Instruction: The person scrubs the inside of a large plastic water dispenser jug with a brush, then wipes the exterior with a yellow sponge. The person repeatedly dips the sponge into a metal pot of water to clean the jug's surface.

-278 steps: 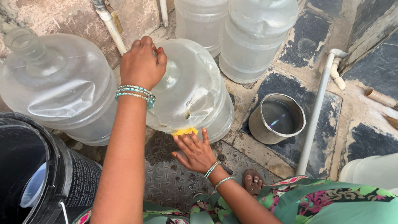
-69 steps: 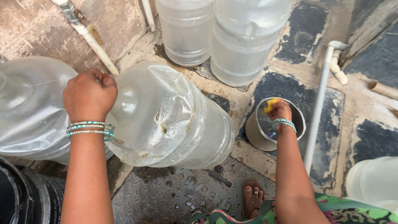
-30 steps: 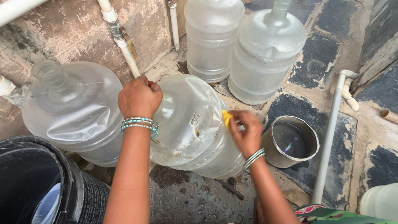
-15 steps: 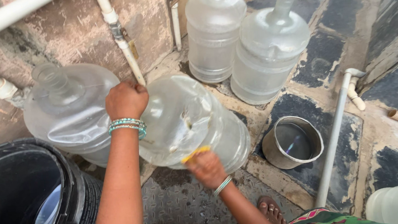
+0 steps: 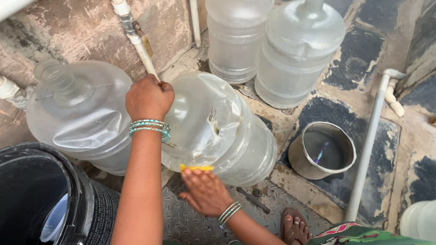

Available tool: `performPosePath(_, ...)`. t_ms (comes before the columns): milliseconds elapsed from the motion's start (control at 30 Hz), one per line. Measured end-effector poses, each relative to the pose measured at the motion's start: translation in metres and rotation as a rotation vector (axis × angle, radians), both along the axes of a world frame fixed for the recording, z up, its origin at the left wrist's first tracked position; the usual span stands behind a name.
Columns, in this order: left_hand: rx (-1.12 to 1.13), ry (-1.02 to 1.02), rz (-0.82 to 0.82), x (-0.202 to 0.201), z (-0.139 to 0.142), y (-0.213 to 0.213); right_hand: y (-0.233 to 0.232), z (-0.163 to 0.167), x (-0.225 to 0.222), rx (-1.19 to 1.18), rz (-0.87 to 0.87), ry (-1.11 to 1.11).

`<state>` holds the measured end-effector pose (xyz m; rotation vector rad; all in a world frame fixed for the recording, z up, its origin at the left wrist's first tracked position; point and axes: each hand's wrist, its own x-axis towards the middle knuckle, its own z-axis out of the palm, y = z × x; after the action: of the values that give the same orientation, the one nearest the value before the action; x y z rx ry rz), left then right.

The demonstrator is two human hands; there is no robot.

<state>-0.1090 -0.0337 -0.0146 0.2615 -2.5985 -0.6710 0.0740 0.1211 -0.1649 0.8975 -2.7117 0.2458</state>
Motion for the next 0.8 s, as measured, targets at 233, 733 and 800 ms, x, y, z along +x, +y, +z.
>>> performPosePath(233,-0.064,-0.018,-0.023,-0.004,-0.004,-0.018,0.063,-0.041,-0.052,-0.623,-0.387,0.082)
performPosePath(733,-0.138,0.009,0.0,-0.011,-0.035,-0.071,0.035,-0.017,-0.039,-0.9,-0.137,0.062)
performPosePath(800,-0.118,0.008,-0.013,-0.009,-0.037,-0.073,0.037,-0.019,-0.033,-0.85,-0.118,0.045)
